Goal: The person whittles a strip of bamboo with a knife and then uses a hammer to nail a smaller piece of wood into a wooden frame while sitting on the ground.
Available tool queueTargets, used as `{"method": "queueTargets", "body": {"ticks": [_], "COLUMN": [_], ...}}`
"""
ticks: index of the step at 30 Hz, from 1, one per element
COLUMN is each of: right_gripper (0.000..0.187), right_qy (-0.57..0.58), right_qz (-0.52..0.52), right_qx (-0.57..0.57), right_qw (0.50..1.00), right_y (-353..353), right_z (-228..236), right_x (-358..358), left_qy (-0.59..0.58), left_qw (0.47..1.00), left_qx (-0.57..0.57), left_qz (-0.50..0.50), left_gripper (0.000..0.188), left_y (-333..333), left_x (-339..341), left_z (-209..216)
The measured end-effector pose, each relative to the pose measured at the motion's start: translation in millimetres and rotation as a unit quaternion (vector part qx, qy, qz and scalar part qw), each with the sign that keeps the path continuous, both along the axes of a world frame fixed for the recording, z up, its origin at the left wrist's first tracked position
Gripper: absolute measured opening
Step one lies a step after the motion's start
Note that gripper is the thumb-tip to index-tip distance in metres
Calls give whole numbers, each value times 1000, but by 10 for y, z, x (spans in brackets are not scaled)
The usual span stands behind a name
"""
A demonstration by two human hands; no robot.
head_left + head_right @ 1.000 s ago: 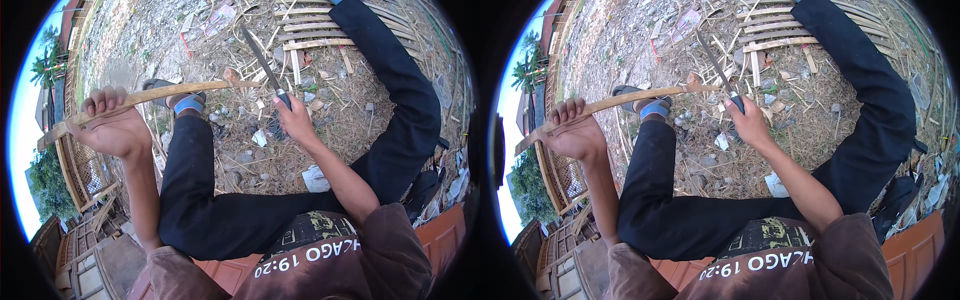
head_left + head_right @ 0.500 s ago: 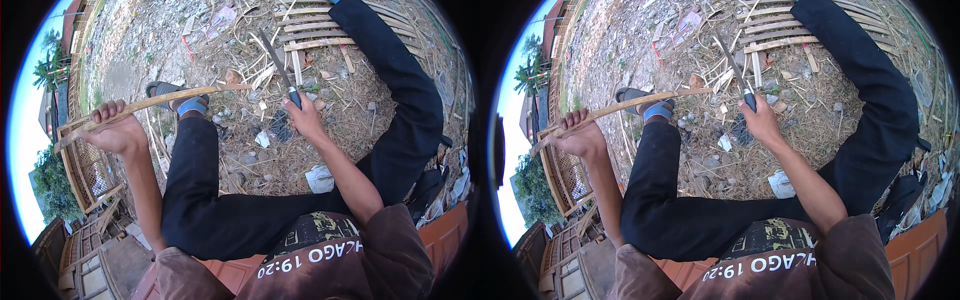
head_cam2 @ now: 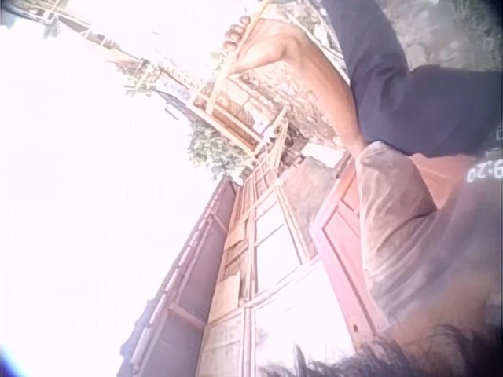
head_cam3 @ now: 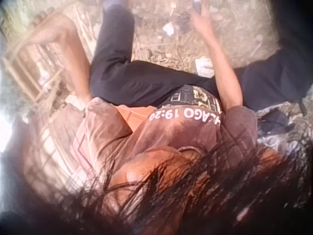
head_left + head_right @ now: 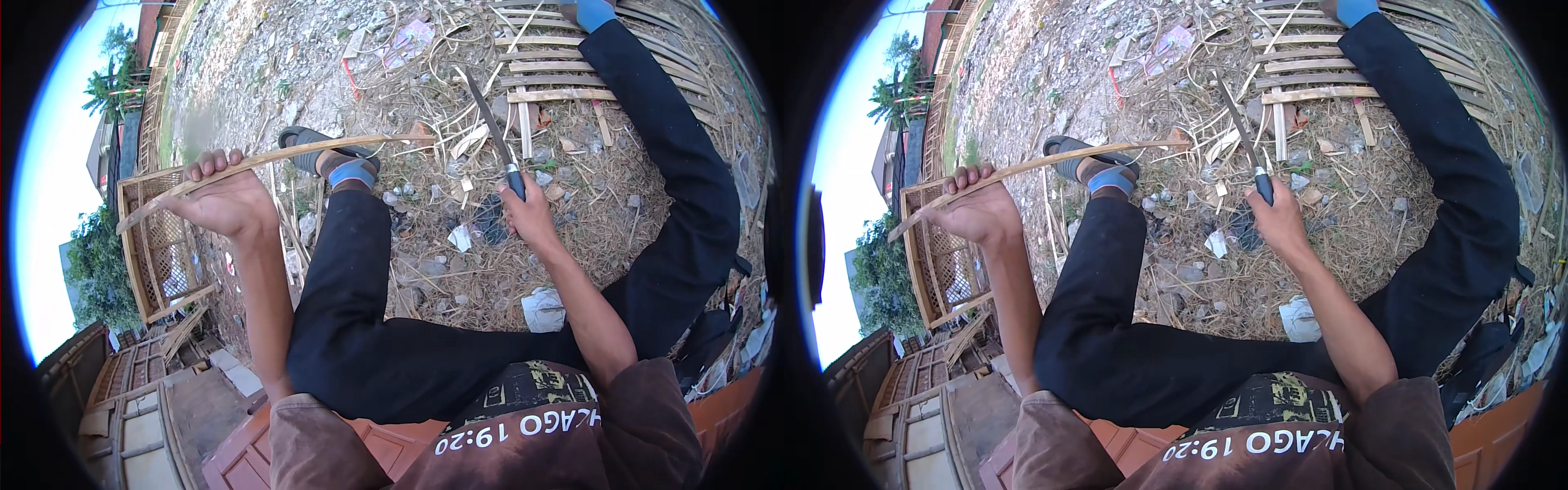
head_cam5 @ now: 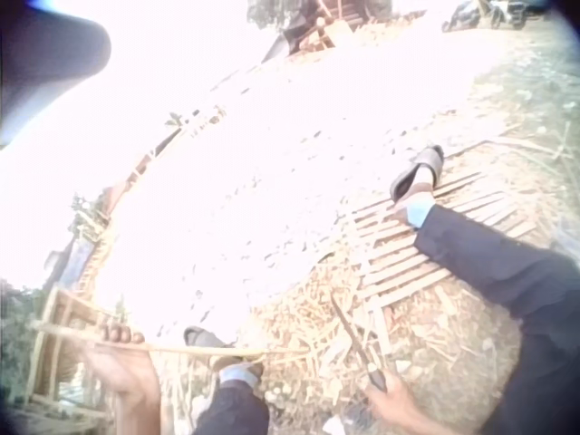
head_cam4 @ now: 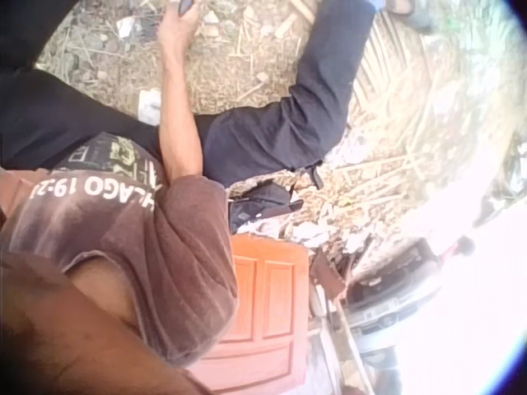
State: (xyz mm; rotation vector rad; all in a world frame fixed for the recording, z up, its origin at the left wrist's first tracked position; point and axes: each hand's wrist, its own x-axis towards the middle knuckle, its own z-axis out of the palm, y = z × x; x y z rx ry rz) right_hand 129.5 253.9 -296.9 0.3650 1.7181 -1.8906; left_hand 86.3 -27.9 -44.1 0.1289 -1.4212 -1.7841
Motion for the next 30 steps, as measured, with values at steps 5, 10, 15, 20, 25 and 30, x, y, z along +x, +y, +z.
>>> {"method": "queueTargets", "body": {"ticks": [5,10,15,20,25,30], "right_gripper": [22,22,25,34,53,50], "right_qy": [-5,-9,45,194,224,253], "right_qz": [-41,-43,-73,-32,45,44], "right_qx": [-45,-51,-31,57,105,60], "right_qw": [998,998,996,979,968,965], "right_y": [44,22,74,124,95,32], "right_z": [35,113,228,318,502,329], "right_x": [-17,-4,-40,-47,0,56], "left_qy": [1,-6,-46,-57,-82,-104], "left_qw": [998,993,974,966,966,949], "left_qx": [37,16,55,94,138,186], "left_qz": [-52,-117,-216,-235,-203,-231], "left_gripper": [65,61,59,58,52,43], "left_y": [101,243,322,423,526,588], "left_x": [-140,-146,-186,-225,-235,-216], "left_z": [12,22,-20,-7,3,-106]}}
